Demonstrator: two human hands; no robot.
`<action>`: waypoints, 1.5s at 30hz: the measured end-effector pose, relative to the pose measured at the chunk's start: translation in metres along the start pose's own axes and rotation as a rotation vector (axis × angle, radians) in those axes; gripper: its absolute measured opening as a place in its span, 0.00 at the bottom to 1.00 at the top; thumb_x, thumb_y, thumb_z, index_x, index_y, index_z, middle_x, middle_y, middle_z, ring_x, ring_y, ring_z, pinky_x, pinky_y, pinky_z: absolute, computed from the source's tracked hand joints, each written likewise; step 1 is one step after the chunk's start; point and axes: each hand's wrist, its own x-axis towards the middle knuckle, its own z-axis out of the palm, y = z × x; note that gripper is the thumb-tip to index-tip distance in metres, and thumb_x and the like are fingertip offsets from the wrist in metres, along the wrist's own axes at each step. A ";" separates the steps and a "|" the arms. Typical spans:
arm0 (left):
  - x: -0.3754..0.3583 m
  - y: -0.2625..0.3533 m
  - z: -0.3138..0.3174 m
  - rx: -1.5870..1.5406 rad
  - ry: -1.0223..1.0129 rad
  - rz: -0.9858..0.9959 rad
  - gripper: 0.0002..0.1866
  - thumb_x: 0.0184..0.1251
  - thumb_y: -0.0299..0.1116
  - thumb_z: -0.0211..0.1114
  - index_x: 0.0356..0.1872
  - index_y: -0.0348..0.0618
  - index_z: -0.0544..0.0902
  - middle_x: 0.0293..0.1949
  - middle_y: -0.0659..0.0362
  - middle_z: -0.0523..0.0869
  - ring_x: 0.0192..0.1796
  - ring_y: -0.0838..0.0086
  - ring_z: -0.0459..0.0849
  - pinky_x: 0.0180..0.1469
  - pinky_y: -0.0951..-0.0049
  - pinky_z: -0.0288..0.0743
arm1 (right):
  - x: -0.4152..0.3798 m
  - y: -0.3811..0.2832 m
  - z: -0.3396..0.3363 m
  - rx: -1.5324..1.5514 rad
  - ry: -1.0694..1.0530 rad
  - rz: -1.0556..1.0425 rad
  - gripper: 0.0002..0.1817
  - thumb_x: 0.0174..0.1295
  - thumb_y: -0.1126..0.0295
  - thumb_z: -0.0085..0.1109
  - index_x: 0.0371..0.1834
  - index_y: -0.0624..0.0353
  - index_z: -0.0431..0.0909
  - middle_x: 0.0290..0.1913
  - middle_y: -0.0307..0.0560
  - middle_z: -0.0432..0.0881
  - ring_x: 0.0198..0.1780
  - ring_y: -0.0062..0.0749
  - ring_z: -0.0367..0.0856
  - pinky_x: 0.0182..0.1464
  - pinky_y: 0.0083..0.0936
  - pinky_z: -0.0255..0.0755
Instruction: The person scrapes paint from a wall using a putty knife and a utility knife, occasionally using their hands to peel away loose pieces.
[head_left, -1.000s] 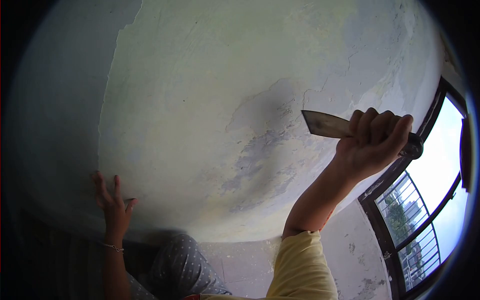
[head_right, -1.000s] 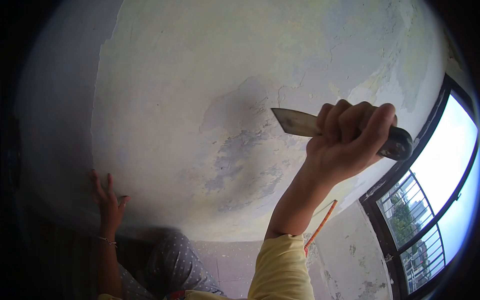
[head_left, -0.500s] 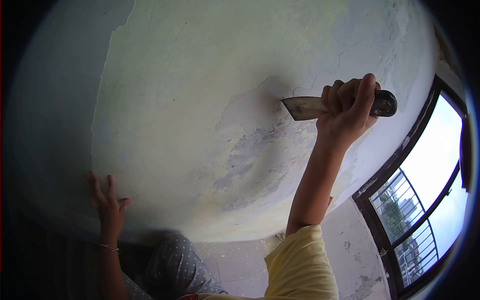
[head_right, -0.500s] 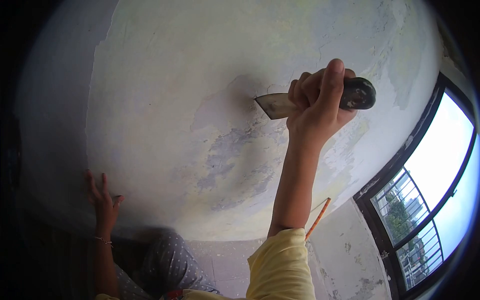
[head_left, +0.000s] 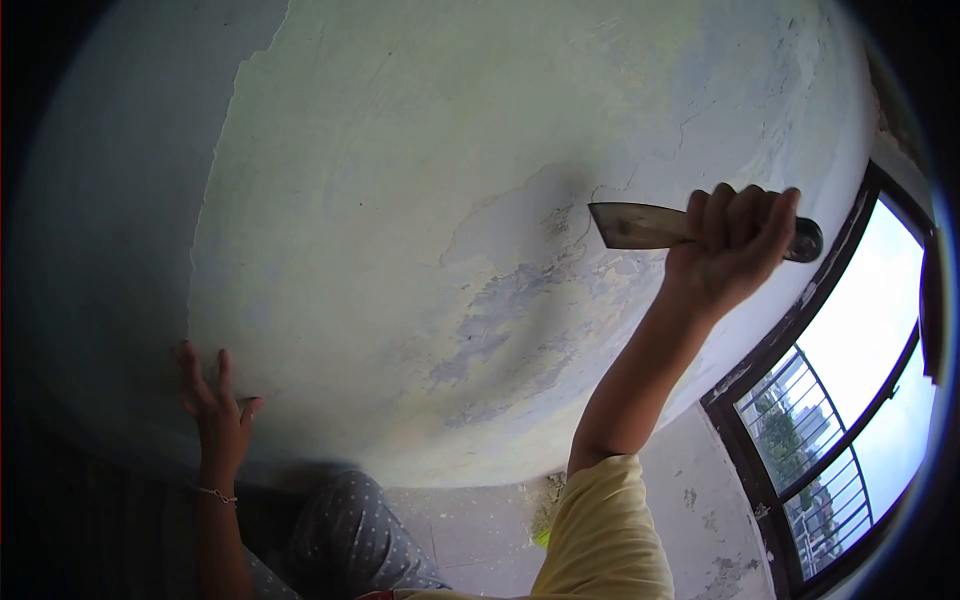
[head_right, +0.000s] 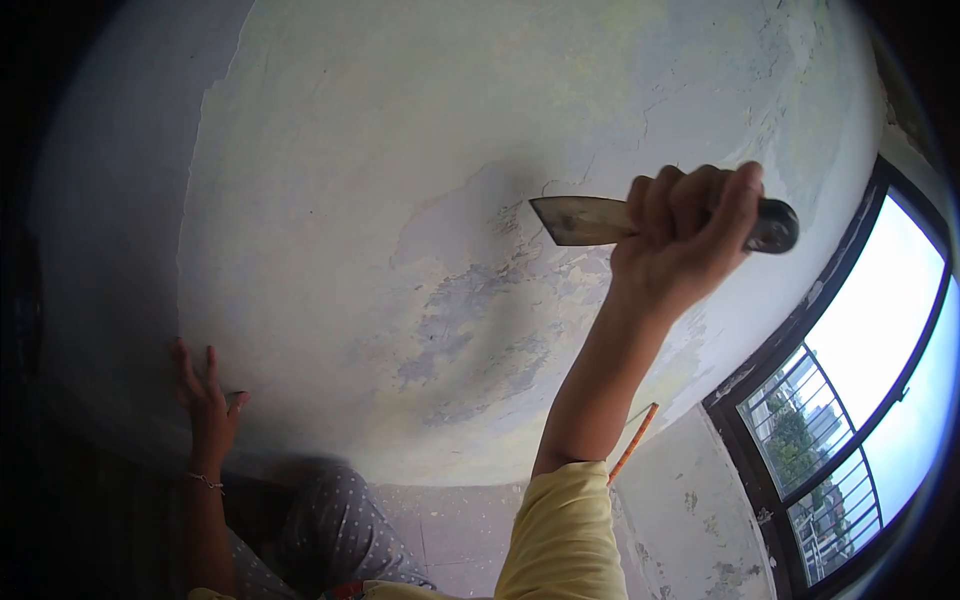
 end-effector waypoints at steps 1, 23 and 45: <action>0.000 -0.001 0.000 0.003 -0.003 -0.006 0.58 0.50 0.36 0.81 0.80 0.49 0.51 0.80 0.40 0.38 0.81 0.40 0.41 0.73 0.42 0.49 | 0.002 -0.005 -0.006 0.043 -0.061 -0.056 0.24 0.72 0.59 0.58 0.17 0.46 0.60 0.11 0.28 0.55 0.10 0.13 0.48 0.13 0.16 0.41; -0.001 0.000 -0.001 -0.018 -0.028 -0.019 0.54 0.51 0.38 0.80 0.78 0.48 0.56 0.80 0.39 0.38 0.81 0.38 0.42 0.72 0.41 0.49 | -0.010 0.020 -0.012 -0.058 0.016 -0.023 0.25 0.74 0.58 0.55 0.18 0.46 0.58 0.11 0.28 0.54 0.10 0.14 0.50 0.12 0.19 0.42; 0.000 0.001 0.003 -0.022 0.016 0.001 0.59 0.48 0.35 0.82 0.80 0.50 0.51 0.81 0.40 0.39 0.82 0.41 0.41 0.74 0.41 0.47 | -0.019 0.028 -0.009 0.010 0.029 0.013 0.23 0.75 0.58 0.55 0.21 0.47 0.57 0.11 0.30 0.55 0.10 0.15 0.49 0.12 0.20 0.44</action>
